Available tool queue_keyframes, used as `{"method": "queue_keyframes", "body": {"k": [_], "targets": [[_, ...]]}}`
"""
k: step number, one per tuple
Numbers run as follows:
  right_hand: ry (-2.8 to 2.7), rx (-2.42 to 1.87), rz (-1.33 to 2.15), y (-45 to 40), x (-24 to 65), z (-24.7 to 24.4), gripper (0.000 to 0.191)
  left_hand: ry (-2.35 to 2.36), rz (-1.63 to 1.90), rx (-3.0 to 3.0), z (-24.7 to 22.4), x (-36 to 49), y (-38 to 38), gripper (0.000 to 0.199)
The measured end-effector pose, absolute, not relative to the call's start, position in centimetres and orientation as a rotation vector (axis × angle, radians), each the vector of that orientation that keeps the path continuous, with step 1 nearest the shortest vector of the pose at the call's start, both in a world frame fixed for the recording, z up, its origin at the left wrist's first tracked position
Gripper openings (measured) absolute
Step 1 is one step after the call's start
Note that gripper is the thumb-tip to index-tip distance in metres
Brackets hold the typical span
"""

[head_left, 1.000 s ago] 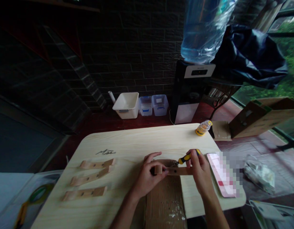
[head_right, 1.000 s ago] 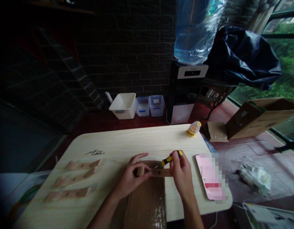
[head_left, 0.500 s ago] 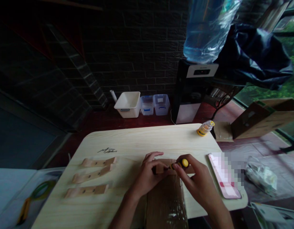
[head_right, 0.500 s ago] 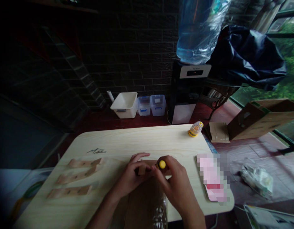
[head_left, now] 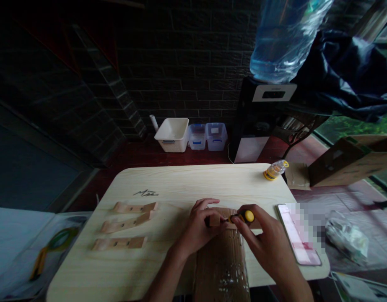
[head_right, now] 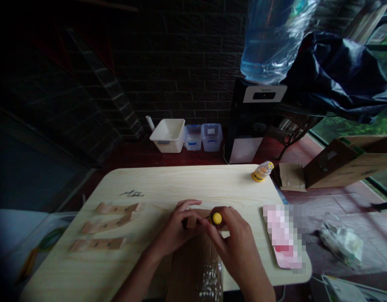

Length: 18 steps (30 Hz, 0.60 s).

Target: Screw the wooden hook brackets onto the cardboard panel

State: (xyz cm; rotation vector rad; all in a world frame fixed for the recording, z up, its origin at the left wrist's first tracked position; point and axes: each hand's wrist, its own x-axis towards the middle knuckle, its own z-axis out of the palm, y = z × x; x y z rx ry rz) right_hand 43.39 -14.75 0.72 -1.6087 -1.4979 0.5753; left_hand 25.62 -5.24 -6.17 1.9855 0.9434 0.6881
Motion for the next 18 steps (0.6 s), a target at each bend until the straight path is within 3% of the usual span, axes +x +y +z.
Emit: {"method": "queue_keyframes", "body": {"k": [18], "targets": [[-1.576, -1.586, 0.576, -14.8, 43.12, 0.76, 0.013, 0.844, 0.705, 1.917, -6.67, 25.55, -5.12, 0.011]]}}
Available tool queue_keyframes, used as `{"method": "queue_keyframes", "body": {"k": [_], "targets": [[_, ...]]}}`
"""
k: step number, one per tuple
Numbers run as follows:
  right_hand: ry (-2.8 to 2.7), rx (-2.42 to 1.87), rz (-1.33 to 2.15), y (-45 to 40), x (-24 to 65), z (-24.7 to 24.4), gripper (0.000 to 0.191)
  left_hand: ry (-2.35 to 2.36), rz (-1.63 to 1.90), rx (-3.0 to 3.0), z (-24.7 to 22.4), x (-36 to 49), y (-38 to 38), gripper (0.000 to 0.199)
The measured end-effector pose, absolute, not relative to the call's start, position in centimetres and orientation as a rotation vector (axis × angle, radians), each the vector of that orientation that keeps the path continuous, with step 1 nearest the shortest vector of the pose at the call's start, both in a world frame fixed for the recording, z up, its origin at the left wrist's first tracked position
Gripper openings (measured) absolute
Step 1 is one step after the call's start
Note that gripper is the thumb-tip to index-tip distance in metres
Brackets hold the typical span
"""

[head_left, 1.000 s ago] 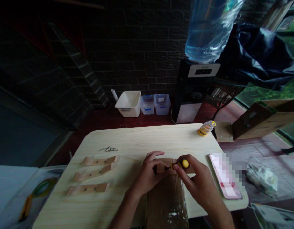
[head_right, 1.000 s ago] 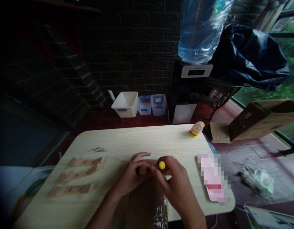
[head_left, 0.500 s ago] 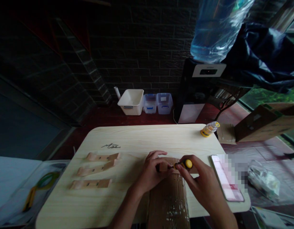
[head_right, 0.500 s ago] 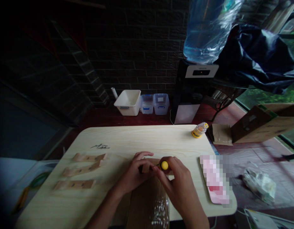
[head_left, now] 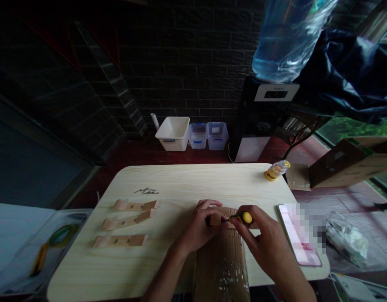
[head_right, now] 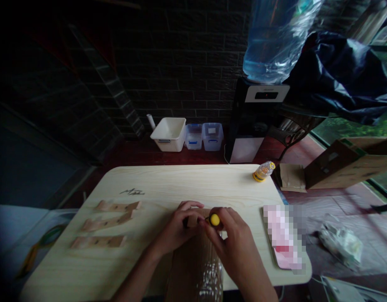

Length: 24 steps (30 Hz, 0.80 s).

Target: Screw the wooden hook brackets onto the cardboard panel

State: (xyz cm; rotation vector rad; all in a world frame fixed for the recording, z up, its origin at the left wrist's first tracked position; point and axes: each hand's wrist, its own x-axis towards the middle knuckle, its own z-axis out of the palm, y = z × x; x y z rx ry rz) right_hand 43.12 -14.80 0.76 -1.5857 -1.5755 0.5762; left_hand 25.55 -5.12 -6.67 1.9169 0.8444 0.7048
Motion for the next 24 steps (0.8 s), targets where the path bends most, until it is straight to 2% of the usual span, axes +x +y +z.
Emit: {"method": "queue_keyframes", "body": {"k": [13, 20, 24], "targets": [[-1.69, -1.618, 0.576, -14.5, 42.7, 1.5, 0.014, 0.819, 0.723, 1.868, -6.2, 25.6, -5.1, 0.015], [-1.825, -1.63, 0.631, -13.2, 43.0, 4.1, 0.015, 0.824, 0.712, 1.869, -6.8, 25.5, -5.0, 0.01], [-1.797, -1.659, 0.7, -13.1, 42.5, 3.9, 0.013, 0.808, 0.669, 1.872, -7.1, 25.4, -4.8, 0.009]]}}
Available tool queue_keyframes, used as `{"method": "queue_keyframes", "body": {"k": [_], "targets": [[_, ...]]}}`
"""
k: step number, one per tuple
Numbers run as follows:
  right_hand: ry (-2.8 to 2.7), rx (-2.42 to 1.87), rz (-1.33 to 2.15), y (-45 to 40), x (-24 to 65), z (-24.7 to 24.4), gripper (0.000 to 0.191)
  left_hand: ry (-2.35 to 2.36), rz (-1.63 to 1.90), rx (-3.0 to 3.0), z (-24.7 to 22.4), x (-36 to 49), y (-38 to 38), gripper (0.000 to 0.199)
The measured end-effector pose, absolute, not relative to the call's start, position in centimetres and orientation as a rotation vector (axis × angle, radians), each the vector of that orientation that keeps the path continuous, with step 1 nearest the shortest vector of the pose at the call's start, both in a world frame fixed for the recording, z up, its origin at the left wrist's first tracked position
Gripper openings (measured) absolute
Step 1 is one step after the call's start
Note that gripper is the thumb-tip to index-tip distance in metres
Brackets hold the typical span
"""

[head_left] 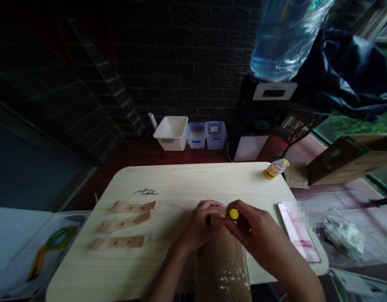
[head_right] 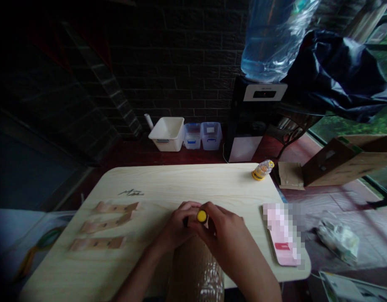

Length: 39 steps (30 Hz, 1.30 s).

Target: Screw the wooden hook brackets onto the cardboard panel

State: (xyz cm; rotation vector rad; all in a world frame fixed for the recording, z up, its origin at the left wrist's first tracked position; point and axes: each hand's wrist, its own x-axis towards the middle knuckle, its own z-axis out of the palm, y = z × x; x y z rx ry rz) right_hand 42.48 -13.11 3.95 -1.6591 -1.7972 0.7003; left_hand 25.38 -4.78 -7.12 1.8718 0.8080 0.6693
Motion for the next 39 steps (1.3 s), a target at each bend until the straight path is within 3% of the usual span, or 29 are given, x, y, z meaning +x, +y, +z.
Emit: {"method": "queue_keyframes", "body": {"k": [9, 26, 39], "targets": [[-1.761, -1.583, 0.736, -13.3, 42.9, 3.1, 0.01, 0.771, 0.642, 1.863, -6.7, 25.3, -4.4, 0.011], [-1.768, -1.451, 0.734, -13.6, 42.9, 3.9, 0.025, 0.799, 0.648, 1.833, -6.4, 25.3, -4.4, 0.016], [-1.631, -1.508, 0.885, -13.7, 43.1, 4.5, 0.029, 0.798, 0.675, 1.833, -6.0, 25.3, -4.8, 0.009]]}}
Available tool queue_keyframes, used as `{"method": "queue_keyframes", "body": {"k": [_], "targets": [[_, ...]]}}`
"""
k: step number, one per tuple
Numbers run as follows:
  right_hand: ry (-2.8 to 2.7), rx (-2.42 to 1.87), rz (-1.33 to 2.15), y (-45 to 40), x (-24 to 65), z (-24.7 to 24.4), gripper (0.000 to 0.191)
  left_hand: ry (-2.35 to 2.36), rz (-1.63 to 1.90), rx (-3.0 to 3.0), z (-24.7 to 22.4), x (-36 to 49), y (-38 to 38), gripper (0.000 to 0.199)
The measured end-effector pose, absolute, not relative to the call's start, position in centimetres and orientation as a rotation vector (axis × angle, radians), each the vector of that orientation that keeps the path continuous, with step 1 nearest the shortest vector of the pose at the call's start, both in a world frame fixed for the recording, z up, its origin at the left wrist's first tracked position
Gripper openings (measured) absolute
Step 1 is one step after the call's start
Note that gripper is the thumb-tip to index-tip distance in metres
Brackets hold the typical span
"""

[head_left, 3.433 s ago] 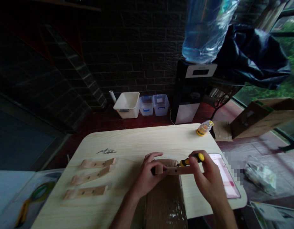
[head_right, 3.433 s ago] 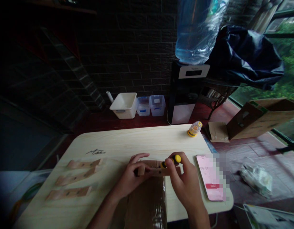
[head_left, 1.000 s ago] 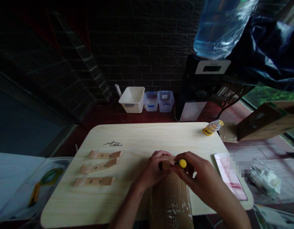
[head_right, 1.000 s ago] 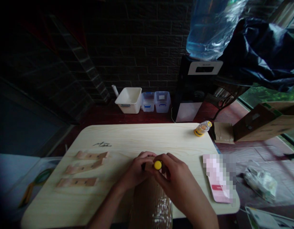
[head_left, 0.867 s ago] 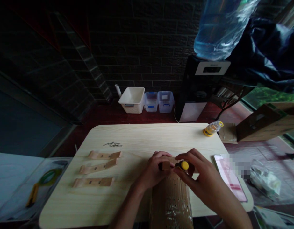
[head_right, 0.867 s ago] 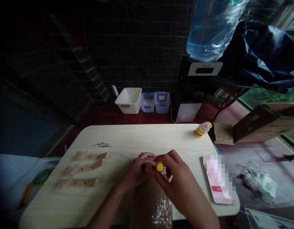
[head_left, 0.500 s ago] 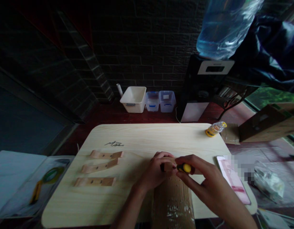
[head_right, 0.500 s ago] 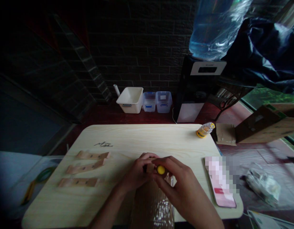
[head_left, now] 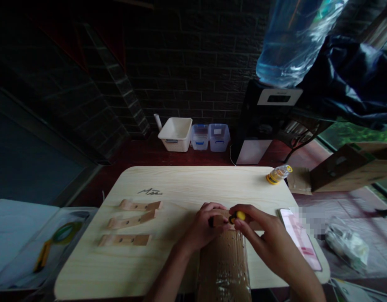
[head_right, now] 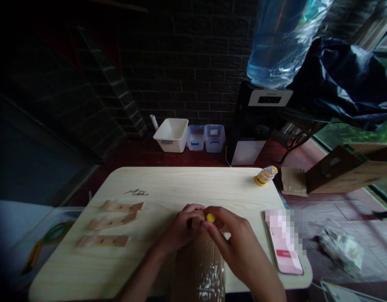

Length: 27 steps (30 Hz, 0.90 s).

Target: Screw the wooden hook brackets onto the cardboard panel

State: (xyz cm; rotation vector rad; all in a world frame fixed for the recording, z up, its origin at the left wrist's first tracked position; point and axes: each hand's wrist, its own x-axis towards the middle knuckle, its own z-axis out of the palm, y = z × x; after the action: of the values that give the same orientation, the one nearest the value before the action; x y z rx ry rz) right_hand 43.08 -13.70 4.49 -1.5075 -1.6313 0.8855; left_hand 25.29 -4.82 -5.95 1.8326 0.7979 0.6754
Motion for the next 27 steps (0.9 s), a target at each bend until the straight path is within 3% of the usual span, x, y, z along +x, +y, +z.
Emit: {"method": "queue_keyframes", "body": {"k": [7, 17, 27], "targets": [[-1.625, -1.514, 0.821, -14.0, 42.9, 4.1, 0.025, 0.825, 0.716, 1.824, -5.7, 25.0, -5.2, 0.007], [-1.715, -1.584, 0.737, -13.5, 42.6, 3.4, 0.037, 0.847, 0.742, 1.807, -6.0, 25.1, -5.4, 0.007], [-1.742, -1.622, 0.755, -13.6, 43.3, 2.6, 0.021, 0.901, 0.725, 1.783, -6.2, 24.7, -5.7, 0.01]]}}
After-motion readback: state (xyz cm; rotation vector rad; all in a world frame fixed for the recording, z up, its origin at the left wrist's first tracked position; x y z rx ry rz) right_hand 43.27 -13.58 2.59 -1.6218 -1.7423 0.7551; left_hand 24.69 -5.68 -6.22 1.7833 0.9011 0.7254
